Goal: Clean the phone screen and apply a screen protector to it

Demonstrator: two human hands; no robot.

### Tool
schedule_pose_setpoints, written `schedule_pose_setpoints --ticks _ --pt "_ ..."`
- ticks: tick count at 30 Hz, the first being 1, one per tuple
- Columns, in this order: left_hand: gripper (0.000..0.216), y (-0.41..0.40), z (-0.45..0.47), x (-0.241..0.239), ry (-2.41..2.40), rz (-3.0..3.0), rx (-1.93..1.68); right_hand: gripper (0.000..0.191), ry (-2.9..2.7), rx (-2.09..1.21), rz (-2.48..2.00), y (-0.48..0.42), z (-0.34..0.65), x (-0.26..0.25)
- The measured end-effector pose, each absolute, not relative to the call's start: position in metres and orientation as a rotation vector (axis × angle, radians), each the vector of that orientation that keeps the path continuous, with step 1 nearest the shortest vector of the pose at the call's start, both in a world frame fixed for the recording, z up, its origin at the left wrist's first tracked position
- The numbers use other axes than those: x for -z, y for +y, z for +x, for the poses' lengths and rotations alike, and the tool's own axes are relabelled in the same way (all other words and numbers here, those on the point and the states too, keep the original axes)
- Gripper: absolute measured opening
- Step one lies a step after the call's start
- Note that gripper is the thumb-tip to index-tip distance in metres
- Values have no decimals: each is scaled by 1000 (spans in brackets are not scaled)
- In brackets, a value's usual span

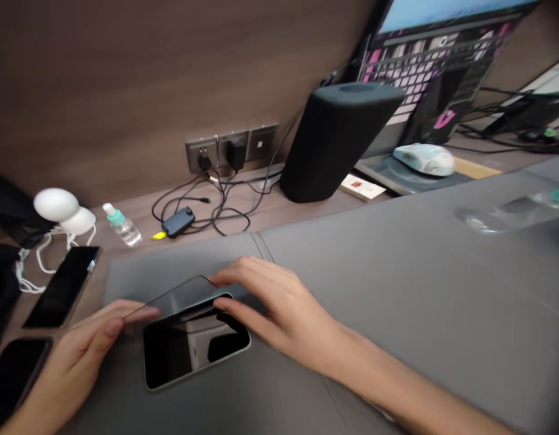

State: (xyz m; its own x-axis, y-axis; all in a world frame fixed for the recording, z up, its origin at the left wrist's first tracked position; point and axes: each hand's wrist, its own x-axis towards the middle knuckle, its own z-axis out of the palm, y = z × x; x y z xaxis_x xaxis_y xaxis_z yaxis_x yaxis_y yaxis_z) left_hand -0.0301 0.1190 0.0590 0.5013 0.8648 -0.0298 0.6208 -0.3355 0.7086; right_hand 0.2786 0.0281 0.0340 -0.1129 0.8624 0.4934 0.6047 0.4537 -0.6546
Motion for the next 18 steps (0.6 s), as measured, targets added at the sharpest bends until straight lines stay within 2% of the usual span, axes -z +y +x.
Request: schedule_pose_setpoints --ticks 3,7,13,18 --pt "60 113 -32 -76 1287 1943 -575 17 -1554 -726 -1232 31 272 -39" --pt "69 102 -23 -77 1169 1583 -426 30 -1274 -1112 -1143 31 272 -48" --pt "86 91 -7 -60 1133 1152 -305 45 -1152 -1298 -1096 32 274 -51" --pt "103 88 1 -60 1132 1041 -266 35 -1120 -1419 -1026 38 270 -42"
